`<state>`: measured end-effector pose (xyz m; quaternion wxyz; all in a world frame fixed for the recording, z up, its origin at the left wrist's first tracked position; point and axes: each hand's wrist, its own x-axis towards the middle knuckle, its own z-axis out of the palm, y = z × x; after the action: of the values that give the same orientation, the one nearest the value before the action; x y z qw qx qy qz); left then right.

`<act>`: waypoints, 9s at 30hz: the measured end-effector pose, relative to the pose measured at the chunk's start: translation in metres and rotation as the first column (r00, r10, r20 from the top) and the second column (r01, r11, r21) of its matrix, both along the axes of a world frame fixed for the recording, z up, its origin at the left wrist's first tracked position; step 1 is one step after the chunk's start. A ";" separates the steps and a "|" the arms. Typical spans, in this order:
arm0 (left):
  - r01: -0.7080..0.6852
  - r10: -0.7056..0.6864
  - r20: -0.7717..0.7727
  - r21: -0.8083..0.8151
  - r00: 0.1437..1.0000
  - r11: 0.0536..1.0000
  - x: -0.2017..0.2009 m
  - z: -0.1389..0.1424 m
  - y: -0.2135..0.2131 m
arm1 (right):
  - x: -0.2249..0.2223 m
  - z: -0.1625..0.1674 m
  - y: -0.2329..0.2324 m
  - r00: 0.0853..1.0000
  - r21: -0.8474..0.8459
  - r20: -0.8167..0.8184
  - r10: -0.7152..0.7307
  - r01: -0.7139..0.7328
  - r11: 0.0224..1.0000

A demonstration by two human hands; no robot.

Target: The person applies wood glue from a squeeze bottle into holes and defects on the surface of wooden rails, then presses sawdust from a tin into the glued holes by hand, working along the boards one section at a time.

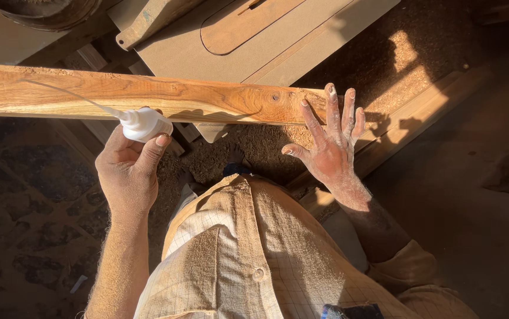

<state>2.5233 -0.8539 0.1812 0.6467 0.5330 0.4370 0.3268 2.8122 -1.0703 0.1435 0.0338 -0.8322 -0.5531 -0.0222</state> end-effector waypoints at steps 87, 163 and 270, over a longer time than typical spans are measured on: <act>0.503 0.125 -0.553 0.814 0.823 0.290 0.041 -0.007 0.093 | -0.032 0.046 -0.080 0.513 0.318 -0.848 -0.132 0.692 0.648; 0.550 -0.251 -0.500 0.648 0.829 0.527 0.052 0.016 0.033 | -0.058 0.038 -0.058 0.383 0.348 -0.922 0.053 0.765 0.542; 0.677 -0.031 -0.762 0.555 0.647 0.484 0.049 0.027 0.078 | 0.040 0.018 -0.089 0.140 0.290 -0.953 0.270 0.682 0.671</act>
<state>2.5726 -0.7759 0.2079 0.1838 0.9271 0.3033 0.1208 2.8517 -1.1598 0.1614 0.6819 -0.6343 -0.2019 0.3033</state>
